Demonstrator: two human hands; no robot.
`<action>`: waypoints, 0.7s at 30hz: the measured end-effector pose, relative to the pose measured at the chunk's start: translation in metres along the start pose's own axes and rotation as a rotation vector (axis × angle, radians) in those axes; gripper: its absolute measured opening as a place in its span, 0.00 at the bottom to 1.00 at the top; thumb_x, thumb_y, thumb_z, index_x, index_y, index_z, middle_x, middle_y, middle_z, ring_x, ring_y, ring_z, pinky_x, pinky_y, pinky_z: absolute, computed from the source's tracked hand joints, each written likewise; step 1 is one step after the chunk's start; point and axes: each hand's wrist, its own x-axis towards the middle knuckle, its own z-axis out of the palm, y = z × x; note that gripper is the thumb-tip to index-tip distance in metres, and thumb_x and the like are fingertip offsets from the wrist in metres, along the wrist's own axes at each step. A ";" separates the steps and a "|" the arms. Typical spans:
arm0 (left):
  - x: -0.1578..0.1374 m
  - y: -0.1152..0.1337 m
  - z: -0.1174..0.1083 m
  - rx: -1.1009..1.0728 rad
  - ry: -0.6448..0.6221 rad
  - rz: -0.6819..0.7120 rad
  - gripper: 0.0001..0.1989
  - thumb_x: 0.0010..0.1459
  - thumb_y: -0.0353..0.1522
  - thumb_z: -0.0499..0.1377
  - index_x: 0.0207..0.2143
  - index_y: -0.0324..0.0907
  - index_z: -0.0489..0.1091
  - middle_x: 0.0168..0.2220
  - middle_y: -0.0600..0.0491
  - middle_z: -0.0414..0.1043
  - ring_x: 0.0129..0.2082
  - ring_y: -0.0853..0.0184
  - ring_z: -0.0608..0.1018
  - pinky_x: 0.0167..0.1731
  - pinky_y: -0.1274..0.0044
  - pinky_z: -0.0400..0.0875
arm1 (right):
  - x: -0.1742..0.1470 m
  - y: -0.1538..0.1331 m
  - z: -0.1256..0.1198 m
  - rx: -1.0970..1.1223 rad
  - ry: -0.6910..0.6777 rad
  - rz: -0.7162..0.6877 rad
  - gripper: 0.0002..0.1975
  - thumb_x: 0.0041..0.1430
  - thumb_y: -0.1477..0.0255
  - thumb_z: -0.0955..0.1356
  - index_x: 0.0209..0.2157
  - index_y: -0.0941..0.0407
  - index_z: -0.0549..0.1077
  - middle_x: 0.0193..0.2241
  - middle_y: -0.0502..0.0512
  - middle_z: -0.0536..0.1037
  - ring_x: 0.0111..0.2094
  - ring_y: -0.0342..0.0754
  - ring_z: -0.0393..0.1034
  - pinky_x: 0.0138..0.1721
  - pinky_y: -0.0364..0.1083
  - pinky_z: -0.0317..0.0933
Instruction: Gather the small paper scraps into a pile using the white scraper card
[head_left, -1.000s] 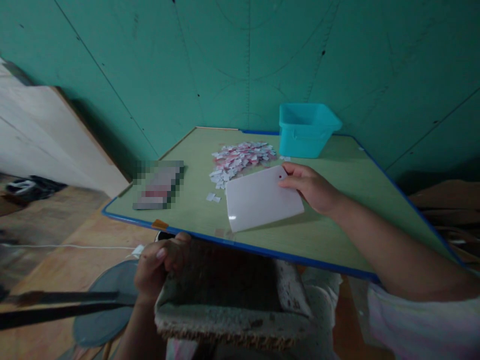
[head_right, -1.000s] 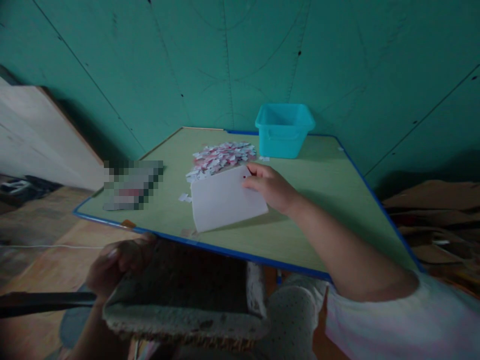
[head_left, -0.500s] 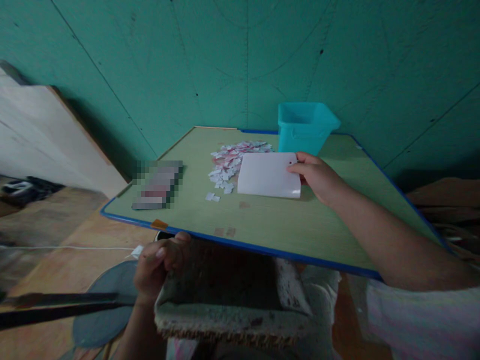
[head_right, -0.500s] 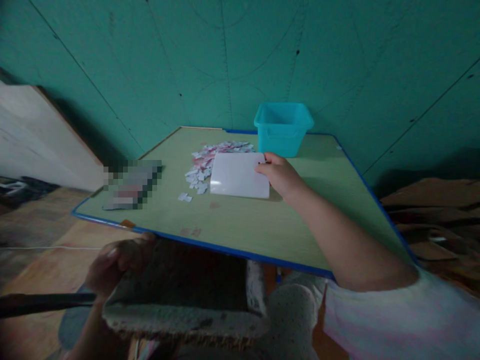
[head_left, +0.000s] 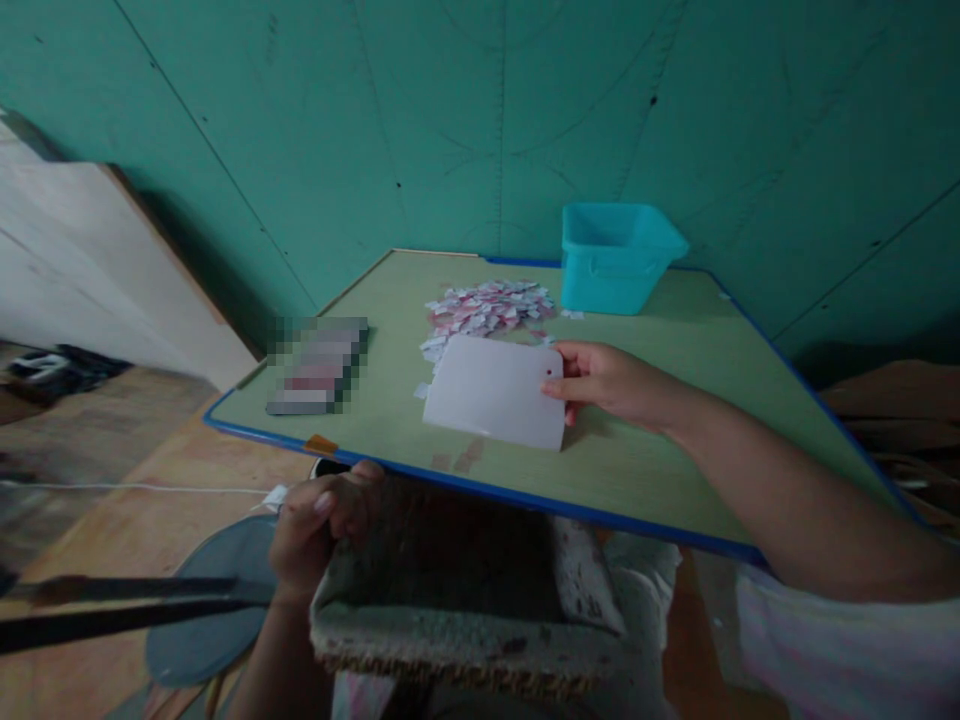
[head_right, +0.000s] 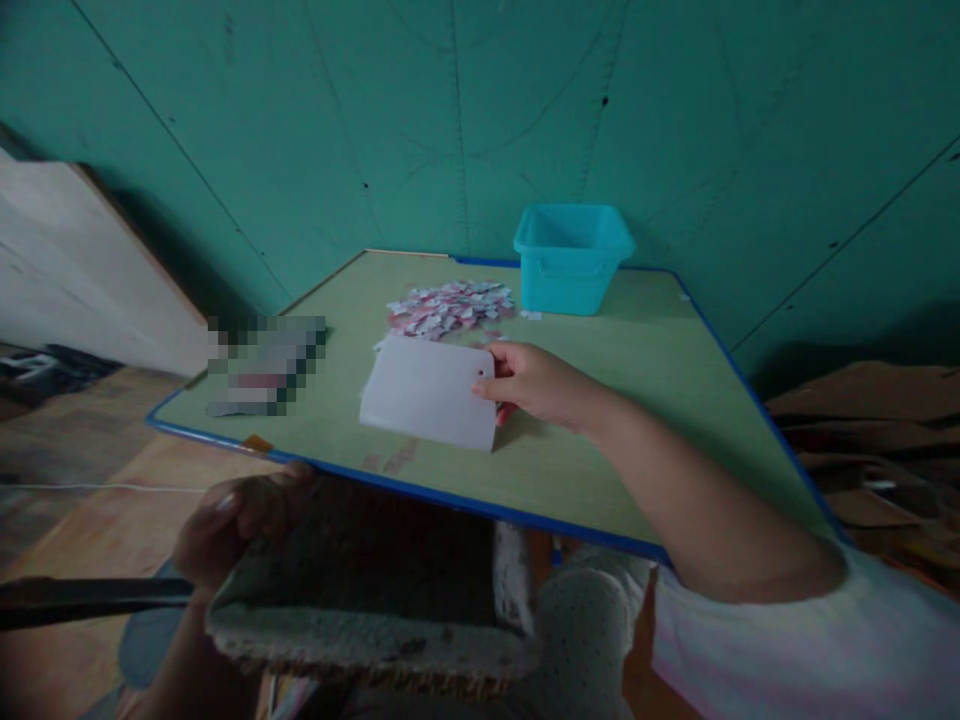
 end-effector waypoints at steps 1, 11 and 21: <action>0.000 0.000 0.000 0.008 -0.002 0.000 0.15 0.48 0.35 0.55 0.11 0.45 0.66 0.08 0.58 0.63 0.11 0.67 0.62 0.29 0.70 0.55 | 0.000 0.001 0.001 -0.017 -0.007 0.002 0.08 0.46 0.76 0.67 0.32 0.59 0.65 0.24 0.50 0.72 0.22 0.40 0.66 0.18 0.40 0.62; 0.000 0.000 -0.001 0.012 -0.024 0.014 0.15 0.48 0.34 0.54 0.11 0.44 0.66 0.09 0.58 0.63 0.12 0.67 0.62 0.28 0.70 0.54 | -0.003 0.003 0.009 -0.078 -0.105 -0.029 0.07 0.49 0.74 0.66 0.32 0.58 0.63 0.25 0.49 0.71 0.22 0.39 0.67 0.18 0.39 0.63; 0.001 -0.003 -0.005 0.021 -0.053 0.033 0.15 0.49 0.35 0.54 0.12 0.44 0.66 0.09 0.58 0.64 0.12 0.67 0.63 0.27 0.71 0.55 | -0.004 0.006 0.012 -0.080 -0.177 -0.006 0.08 0.50 0.73 0.65 0.33 0.58 0.61 0.26 0.49 0.71 0.22 0.38 0.66 0.20 0.39 0.64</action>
